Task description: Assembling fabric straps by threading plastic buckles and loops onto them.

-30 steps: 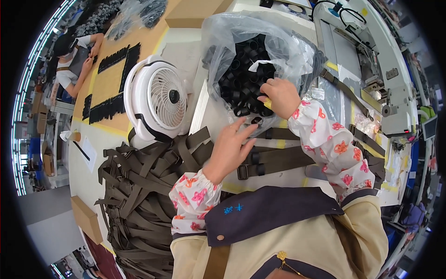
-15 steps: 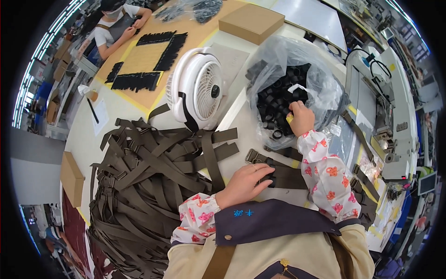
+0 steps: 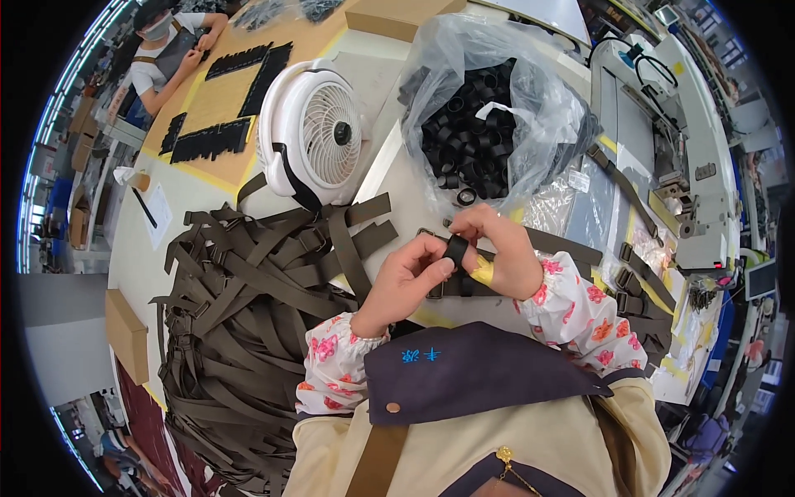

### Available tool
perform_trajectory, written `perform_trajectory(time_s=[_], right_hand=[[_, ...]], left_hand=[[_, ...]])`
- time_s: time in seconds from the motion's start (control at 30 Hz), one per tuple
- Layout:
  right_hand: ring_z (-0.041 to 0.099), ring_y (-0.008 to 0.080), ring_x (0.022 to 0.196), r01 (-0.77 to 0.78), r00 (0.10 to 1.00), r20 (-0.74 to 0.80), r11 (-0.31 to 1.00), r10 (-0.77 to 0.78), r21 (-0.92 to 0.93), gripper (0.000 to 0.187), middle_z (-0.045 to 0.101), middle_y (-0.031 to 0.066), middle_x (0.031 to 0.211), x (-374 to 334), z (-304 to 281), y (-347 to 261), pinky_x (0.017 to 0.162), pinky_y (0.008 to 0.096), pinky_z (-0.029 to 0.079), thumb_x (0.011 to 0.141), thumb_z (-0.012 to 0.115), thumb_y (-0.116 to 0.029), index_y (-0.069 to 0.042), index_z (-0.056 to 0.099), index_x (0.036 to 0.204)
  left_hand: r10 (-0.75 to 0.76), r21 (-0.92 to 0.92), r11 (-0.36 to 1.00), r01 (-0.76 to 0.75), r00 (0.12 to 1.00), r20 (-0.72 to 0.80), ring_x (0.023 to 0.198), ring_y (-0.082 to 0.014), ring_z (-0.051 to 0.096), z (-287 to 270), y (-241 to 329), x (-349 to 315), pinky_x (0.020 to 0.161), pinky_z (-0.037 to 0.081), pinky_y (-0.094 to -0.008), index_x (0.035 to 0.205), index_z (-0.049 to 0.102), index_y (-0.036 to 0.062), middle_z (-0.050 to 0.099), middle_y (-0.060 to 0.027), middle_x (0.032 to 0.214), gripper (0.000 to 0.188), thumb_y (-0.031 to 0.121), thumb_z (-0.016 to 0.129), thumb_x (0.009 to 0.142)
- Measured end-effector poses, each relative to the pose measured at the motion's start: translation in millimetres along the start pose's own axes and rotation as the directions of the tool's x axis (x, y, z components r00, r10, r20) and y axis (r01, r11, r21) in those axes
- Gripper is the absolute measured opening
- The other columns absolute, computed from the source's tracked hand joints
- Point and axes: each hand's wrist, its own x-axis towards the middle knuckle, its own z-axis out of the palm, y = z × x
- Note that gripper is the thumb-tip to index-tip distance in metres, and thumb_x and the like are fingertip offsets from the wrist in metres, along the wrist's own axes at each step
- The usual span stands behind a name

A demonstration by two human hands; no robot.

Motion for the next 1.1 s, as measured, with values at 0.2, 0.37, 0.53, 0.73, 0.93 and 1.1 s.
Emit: perform_trajectory(time_s=[0.2,0.37,0.53,0.73,0.93,1.1], right_hand=[[0.058,0.0099,0.081,-0.642,0.758,0.534,0.578,0.375,0.504,0.022,0.059,0.0043,0.091,-11.8,-20.4,4.4,0.075,0.0247,0.047,0.085,0.06,-0.01,0.0,0.052,0.103],[0.058,0.0088,0.077,-0.617,0.783,0.406,0.506,0.47,0.603,0.015,0.058,0.004,0.083,-28.0,4.4,5.0,0.07,0.0231,0.049,0.084,0.061,-0.005,0.0,0.05,0.093],[0.059,0.0106,0.075,-0.723,0.687,0.484,0.438,0.542,0.535,0.014,0.059,0.0059,0.08,-59.8,15.8,16.3,0.067,0.0246,0.049,0.084,0.059,-0.003,0.001,0.054,0.096],[0.058,0.034,0.073,-0.235,0.802,0.554,0.971,0.222,-0.048,0.017,0.06,0.0185,0.079,-77.5,28.6,23.7,0.065,0.0355,0.046,0.075,0.062,-0.004,0.001,0.057,0.09],[0.06,0.026,0.064,-0.566,0.724,0.505,0.823,0.471,0.043,0.011,0.058,0.0136,0.07,-89.0,33.3,14.5,0.06,0.033,0.047,0.08,0.057,-0.002,0.001,0.05,0.089],[0.062,0.0178,0.064,-0.641,0.724,0.449,0.751,0.524,0.157,0.013,0.061,0.012,0.072,-91.4,34.1,7.6,0.06,0.0289,0.048,0.082,0.056,-0.002,0.001,0.049,0.093]], left_hand=[[-0.039,0.063,0.997,0.036,0.998,0.047,0.066,-0.0016,0.044,-2.8,1.4,-8.3,0.057,0.036,-0.0171,0.089,0.051,0.003,0.05,0.0038,0.077,0.009,0.008,0.057,0.085],[-0.085,0.061,0.994,0.091,0.992,-0.092,0.075,-0.0064,0.053,0.6,-10.9,-15.5,0.068,0.046,-0.0212,0.093,0.05,0.0015,0.055,-0.0013,0.086,0.015,0.003,0.06,0.083],[0.057,0.449,0.89,-0.08,0.996,0.063,0.07,-0.0114,0.059,6.3,-33.6,-26.9,0.064,0.047,-0.0256,0.102,0.051,0.0034,0.06,-0.0048,0.076,0.025,0.002,0.062,0.079],[0.073,0.93,0.342,-0.138,0.99,0.12,0.1,-0.0251,0.055,-37.3,-35.2,-62.3,0.084,0.043,-0.0331,0.106,0.055,0.0064,0.059,-0.0086,0.102,0.032,0.009,0.061,0.075],[0.016,0.949,-0.22,-0.225,0.972,0.235,0.111,-0.0221,0.045,-73.4,-19.8,-76.5,0.101,0.028,-0.0498,0.102,0.056,0.0091,0.054,-0.0064,0.106,0.026,0.009,0.052,0.077],[-0.148,0.917,-0.249,-0.312,0.948,0.282,0.095,-0.0195,0.053,-97.8,-5.8,-61.9,0.102,0.028,-0.0484,0.08,0.056,0.0103,0.056,-0.003,0.083,0.007,0.011,0.054,0.074]])
